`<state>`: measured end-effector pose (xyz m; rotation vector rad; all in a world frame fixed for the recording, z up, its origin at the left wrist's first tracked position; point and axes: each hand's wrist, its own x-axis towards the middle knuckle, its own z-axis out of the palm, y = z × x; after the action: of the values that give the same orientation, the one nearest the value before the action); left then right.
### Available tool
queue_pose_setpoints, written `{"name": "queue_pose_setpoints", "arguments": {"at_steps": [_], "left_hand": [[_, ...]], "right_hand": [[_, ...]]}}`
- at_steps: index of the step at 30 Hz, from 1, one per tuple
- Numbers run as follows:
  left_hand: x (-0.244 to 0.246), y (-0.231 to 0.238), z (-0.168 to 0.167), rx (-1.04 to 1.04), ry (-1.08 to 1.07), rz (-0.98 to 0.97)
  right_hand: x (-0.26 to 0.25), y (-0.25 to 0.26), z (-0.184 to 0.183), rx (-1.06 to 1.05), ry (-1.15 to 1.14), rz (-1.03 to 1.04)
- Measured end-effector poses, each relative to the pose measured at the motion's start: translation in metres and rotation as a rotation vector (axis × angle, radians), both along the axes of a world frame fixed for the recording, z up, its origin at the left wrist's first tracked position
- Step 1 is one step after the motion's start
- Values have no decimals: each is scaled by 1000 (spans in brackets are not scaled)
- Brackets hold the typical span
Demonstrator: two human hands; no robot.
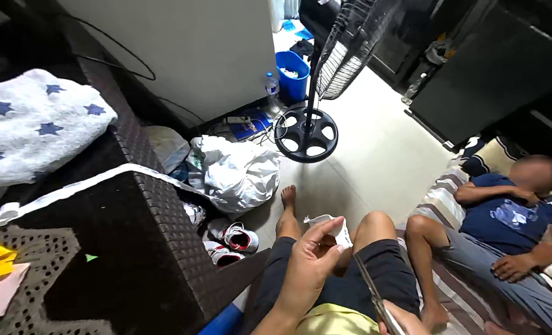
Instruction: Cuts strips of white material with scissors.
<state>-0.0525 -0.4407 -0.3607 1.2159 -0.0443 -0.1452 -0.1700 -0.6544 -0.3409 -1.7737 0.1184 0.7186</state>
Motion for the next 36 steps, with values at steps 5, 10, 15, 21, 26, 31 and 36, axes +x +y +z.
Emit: {"name": "queue_pose_setpoints", "arguments": {"at_steps": [5, 10, 15, 21, 26, 31, 36], "left_hand": [[-17, -14, 7, 37, -10, -54], [-30, -24, 7, 117, -58, -47], [-34, -29, 7, 167, -90, -59], [-36, -39, 5, 236, -107, -58], [-36, -46, 0, 225, -90, -42], [-36, -48, -6, 229, -86, -32], [-36, -50, -10, 224, -54, -36]], "right_hand": [[-4, 0, -3, 65, -33, -33], [-3, -4, -8, 45, -35, -43], [-4, -6, -12, 36, -32, -34], [-10, -6, -20, 83, -98, -124], [-13, -7, -24, 97, -112, -161], [-15, -7, -26, 74, -132, -185], [-15, -6, -23, 36, -95, -204]]}}
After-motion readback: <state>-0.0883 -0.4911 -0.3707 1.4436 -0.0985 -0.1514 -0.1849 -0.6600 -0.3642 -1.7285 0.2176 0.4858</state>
